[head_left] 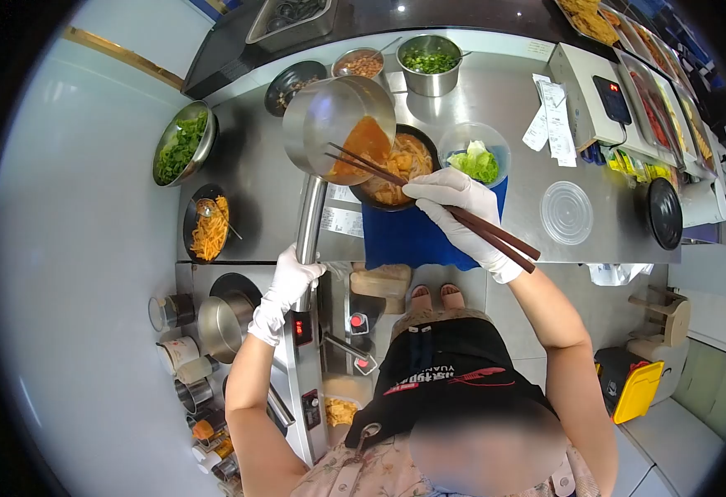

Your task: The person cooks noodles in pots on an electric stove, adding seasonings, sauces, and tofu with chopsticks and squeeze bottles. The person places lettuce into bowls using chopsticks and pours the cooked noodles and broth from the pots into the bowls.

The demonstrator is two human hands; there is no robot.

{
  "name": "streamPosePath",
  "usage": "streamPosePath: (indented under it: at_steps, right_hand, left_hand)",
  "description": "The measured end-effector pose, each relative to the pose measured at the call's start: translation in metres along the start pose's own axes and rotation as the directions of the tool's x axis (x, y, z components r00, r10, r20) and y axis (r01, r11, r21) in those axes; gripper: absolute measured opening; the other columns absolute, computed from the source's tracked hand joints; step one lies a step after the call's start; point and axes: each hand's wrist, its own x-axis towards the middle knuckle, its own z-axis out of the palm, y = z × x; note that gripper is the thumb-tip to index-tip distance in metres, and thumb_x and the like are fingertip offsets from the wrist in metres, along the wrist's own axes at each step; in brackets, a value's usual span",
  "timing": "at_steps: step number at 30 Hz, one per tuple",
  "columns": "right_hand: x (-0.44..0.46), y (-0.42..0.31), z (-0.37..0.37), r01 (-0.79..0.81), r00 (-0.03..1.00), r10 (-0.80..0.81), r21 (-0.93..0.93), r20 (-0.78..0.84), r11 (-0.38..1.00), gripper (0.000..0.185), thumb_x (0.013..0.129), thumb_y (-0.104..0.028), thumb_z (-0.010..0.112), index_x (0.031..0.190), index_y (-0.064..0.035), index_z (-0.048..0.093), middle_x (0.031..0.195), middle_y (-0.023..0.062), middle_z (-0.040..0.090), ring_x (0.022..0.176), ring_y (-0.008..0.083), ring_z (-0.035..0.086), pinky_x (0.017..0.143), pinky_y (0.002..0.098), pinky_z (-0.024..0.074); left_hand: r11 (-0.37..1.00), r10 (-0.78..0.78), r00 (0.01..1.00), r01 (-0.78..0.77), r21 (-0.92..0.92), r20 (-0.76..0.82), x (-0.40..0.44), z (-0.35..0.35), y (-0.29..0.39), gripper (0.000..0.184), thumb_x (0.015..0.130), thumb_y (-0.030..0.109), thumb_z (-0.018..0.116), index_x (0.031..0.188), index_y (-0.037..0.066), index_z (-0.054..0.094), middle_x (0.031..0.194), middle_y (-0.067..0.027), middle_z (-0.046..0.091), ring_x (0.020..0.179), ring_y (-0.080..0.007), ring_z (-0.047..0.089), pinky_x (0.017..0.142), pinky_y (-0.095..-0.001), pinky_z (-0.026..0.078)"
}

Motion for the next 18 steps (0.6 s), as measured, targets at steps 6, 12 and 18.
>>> streamPosePath:
  at_steps: [6, 12, 18]
  right_hand:
    - [-0.009, 0.012, -0.014, -0.067, 0.996, 0.062, 0.092, 0.062, 0.993, 0.020, 0.079, -0.001, 0.067, 0.098, -0.0056, 0.068, 0.095, 0.0091, 0.065, 0.088, 0.0244, 0.063, 0.078, 0.0313, 0.0501]
    - [-0.005, -0.002, -0.040, -0.189, 0.982, 0.190, 0.033, -0.021, 0.981, 0.013, 0.082, -0.002, 0.065, 0.094, -0.0030, 0.069, 0.093, 0.0106, 0.068, 0.086, 0.0227, 0.064, 0.080, 0.0305, 0.0496]
    - [-0.005, 0.018, -0.036, -0.257, 0.963, 0.261, 0.072, -0.058, 0.964, 0.017, 0.083, -0.003, 0.064, 0.099, -0.0039, 0.069, 0.097, 0.0098, 0.068, 0.091, 0.0214, 0.063, 0.084, 0.0293, 0.0489]
  left_hand:
    - [0.998, 0.047, 0.998, -0.046, 0.039, -0.029, 0.001, 0.003, -0.007, 0.026, 0.074, -0.003, 0.066, 0.096, -0.002, 0.053, 0.070, -0.0047, 0.058, 0.051, -0.0099, 0.053, 0.046, -0.0252, 0.044]
    - [0.992, 0.080, 0.994, -0.073, 0.100, -0.074, 0.000, 0.006, -0.011, 0.028, 0.073, -0.002, 0.065, 0.098, -0.004, 0.053, 0.071, -0.0066, 0.060, 0.052, -0.0100, 0.054, 0.047, -0.0256, 0.045]
    - [0.983, 0.110, 0.989, -0.093, 0.157, -0.102, -0.005, 0.007, -0.004, 0.031, 0.073, 0.000, 0.065, 0.102, -0.006, 0.054, 0.073, -0.0080, 0.062, 0.054, -0.0111, 0.056, 0.049, -0.0259, 0.046]
